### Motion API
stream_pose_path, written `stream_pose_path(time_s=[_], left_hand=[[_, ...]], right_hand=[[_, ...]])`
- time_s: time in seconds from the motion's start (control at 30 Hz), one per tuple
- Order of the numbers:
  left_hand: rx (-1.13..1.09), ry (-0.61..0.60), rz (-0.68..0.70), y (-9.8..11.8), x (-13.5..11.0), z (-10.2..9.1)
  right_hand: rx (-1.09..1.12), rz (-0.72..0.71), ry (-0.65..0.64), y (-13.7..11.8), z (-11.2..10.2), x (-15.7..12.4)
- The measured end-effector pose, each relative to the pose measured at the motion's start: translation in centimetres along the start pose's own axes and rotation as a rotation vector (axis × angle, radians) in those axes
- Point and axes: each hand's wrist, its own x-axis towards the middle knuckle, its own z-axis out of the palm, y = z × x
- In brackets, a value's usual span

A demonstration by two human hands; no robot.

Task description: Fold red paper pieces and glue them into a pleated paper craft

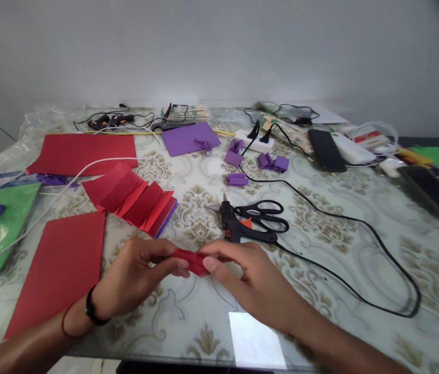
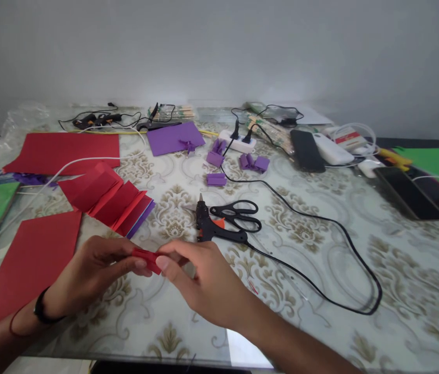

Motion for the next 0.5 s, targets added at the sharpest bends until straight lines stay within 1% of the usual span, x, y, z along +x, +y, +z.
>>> stream_pose_path(time_s=[0.03,0.1,0.17,0.2,0.23,0.3,0.4,0.5], left_hand=[[-0.005,0.008,0.051,-0.09,0.02,-0.04],[0.006,0.035,0.201,-0.34,0.17,-0.03],[0.039,0.087,0.34,-0.65,0.38,0.07],[0.057,0.116,0.378,-0.8,0.46,0.14],[0.065,0.138,0.388,-0.92,0.5,0.22],[0.022,0.144,0.355,-1.04,0.44,0.35],[-0.118,0.08,0.266,-0.85,0.13,0.44],[-0.161,0.014,0.249,-0.37,-0.09,0.34]], right_hand=[[0.074,0.031,-0.035,-0.07,-0.09,0.08],[0.236,0.087,-0.097,0.01,-0.16,0.26],[0.383,0.124,-0.141,0.28,-0.08,0.44],[0.433,0.139,-0.151,0.44,-0.01,0.51],[0.459,0.152,-0.153,0.57,0.05,0.56],[0.459,0.177,-0.143,0.73,0.15,0.6],[0.421,0.21,-0.115,0.7,0.18,0.57],[0.452,0.23,-0.09,0.56,0.22,0.51]])
